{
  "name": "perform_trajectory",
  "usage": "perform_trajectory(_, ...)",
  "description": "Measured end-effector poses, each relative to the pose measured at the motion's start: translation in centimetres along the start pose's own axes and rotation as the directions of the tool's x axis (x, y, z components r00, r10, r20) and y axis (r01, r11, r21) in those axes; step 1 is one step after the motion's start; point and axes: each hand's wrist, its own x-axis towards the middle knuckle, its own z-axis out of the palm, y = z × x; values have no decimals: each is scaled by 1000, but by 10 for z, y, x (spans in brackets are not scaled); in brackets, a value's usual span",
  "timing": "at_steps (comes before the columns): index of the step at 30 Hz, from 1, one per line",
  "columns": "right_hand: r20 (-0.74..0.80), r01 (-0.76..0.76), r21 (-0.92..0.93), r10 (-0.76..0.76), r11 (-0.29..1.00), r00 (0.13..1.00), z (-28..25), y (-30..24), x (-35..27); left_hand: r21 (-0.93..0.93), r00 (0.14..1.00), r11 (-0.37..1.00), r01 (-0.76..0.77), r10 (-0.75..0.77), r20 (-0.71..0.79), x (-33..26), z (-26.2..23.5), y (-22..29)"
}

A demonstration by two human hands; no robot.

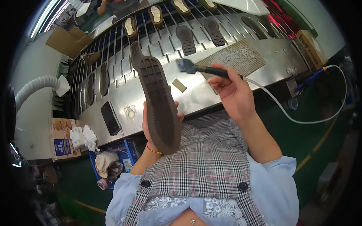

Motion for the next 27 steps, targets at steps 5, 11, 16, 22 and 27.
perform_trajectory(5,315,71,-444,81,893,946,89,-14,-44,286,966,925,-251,260,10,5,15,5)
perform_trajectory(11,773,757,-487,-188,435,605,110,-15,-50,258,910,873,-414,386,152,5,16,23)
perform_trajectory(16,796,772,-440,-198,460,572,110,-13,-43,274,842,797,-539,514,161,10,28,29)
perform_trajectory(22,665,598,-538,-136,593,734,95,-10,-40,155,810,804,-575,531,250,14,36,36)
perform_trajectory(27,764,613,-386,-133,690,631,98,-12,-43,222,775,743,-631,593,218,17,35,43)
